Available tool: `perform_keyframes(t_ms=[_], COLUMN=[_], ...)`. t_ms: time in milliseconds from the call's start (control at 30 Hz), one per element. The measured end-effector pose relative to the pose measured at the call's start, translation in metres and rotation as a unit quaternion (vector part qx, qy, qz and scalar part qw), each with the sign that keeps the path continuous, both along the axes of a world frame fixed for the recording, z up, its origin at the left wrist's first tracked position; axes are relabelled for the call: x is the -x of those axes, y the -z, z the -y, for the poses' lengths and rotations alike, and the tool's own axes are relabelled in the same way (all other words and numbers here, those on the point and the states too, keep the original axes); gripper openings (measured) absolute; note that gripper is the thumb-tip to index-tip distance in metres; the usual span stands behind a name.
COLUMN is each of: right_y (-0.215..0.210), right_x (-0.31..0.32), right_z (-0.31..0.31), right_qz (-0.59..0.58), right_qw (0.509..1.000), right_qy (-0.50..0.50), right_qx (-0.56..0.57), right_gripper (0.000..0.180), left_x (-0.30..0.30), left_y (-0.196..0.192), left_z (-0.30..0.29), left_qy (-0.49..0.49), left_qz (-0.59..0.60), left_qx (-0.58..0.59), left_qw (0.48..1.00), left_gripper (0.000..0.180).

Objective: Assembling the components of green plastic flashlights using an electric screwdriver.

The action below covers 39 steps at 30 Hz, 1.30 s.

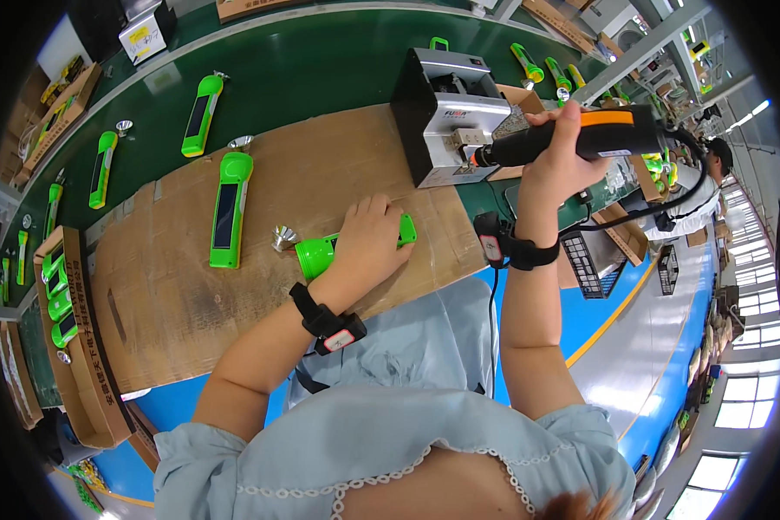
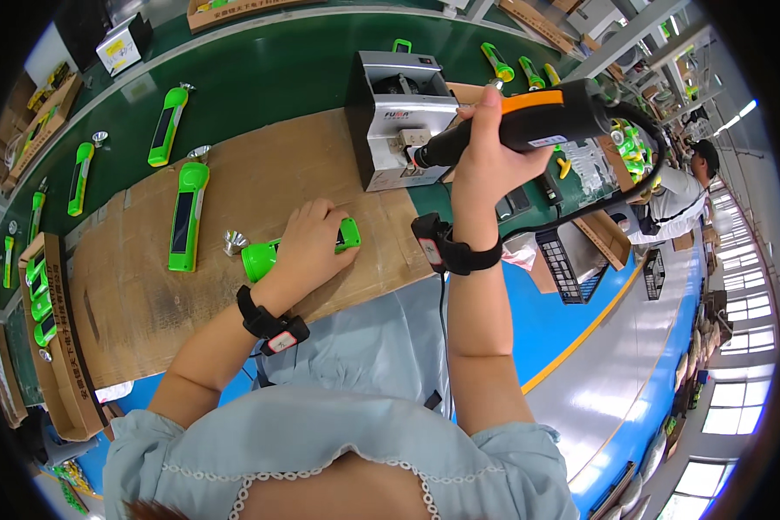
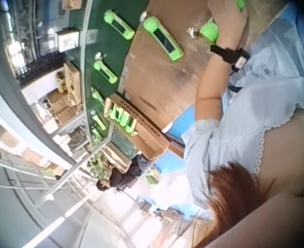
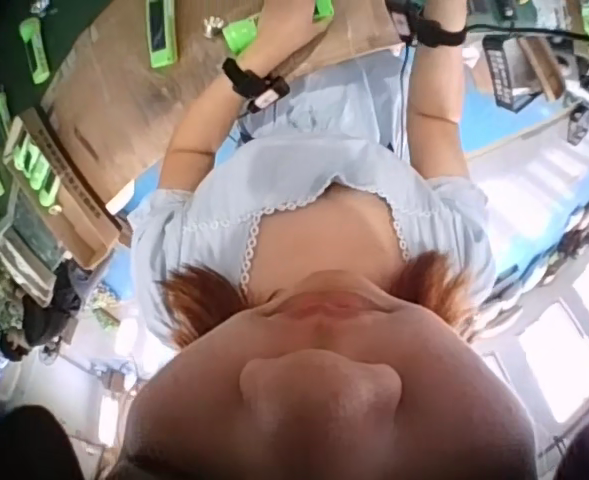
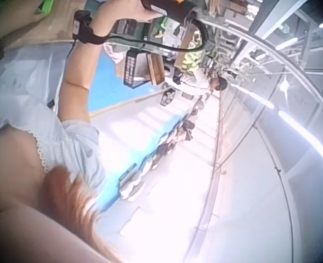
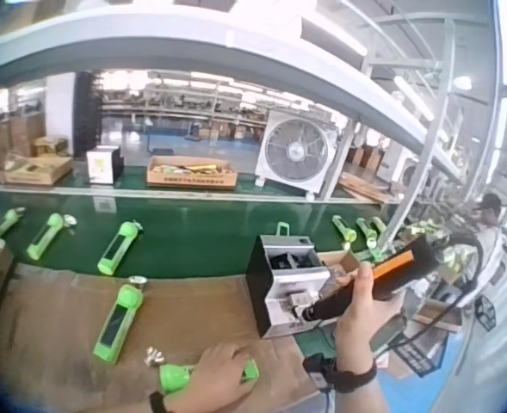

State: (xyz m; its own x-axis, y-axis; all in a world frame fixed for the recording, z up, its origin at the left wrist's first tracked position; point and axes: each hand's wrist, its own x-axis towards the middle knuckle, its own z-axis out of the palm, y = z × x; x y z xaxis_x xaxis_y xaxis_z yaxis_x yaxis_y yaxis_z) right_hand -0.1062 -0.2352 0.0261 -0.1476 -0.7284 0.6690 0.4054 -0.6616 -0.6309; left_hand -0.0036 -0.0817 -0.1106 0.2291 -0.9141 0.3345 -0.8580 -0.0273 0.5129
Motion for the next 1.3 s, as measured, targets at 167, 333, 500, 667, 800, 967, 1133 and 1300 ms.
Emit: perform_keyframes(t_ms=[167,333,500,667,800,967,1133,1300], right_y=[0.007,0.012,0.002,0.000,0.007,0.019,0.027,0.029], right_x=[-0.006,-0.004,-0.001,0.005,0.004,-0.009,-0.016,-0.025], right_z=[0.018,0.027,0.026,-0.012,-0.050,-0.059,-0.060,-0.062], right_qz=[-0.027,-0.065,-0.116,-0.061,-0.080,-0.122,-0.112,-0.047], right_qw=[0.999,0.998,0.992,0.976,0.970,0.964,0.964,0.965], right_qy=[0.041,0.020,-0.018,-0.194,-0.226,-0.234,-0.242,-0.254], right_qx=[0.019,-0.013,-0.037,-0.079,-0.033,-0.011,-0.018,-0.056], right_gripper=[0.031,0.041,0.035,0.023,0.026,0.026,0.024,0.018], left_x=[-0.007,-0.031,-0.029,-0.017,-0.014,-0.010,-0.008,-0.008], left_y=[-0.024,-0.033,-0.028,-0.007,0.002,0.007,0.004,0.008], left_z=[-0.019,-0.044,-0.030,-0.012,-0.003,-0.003,-0.004,-0.003], left_qy=[0.031,-0.058,-0.042,-0.020,0.019,0.015,0.013,0.009], left_qz=[0.024,0.184,0.117,0.043,-0.041,-0.048,-0.051,-0.051], left_qx=[-0.016,-0.214,-0.108,-0.040,0.000,0.050,0.041,0.047], left_qw=[0.999,0.958,0.986,0.998,0.999,0.998,0.998,0.998], left_gripper=[0.044,0.044,0.039,0.041,0.044,0.058,0.063,0.066])
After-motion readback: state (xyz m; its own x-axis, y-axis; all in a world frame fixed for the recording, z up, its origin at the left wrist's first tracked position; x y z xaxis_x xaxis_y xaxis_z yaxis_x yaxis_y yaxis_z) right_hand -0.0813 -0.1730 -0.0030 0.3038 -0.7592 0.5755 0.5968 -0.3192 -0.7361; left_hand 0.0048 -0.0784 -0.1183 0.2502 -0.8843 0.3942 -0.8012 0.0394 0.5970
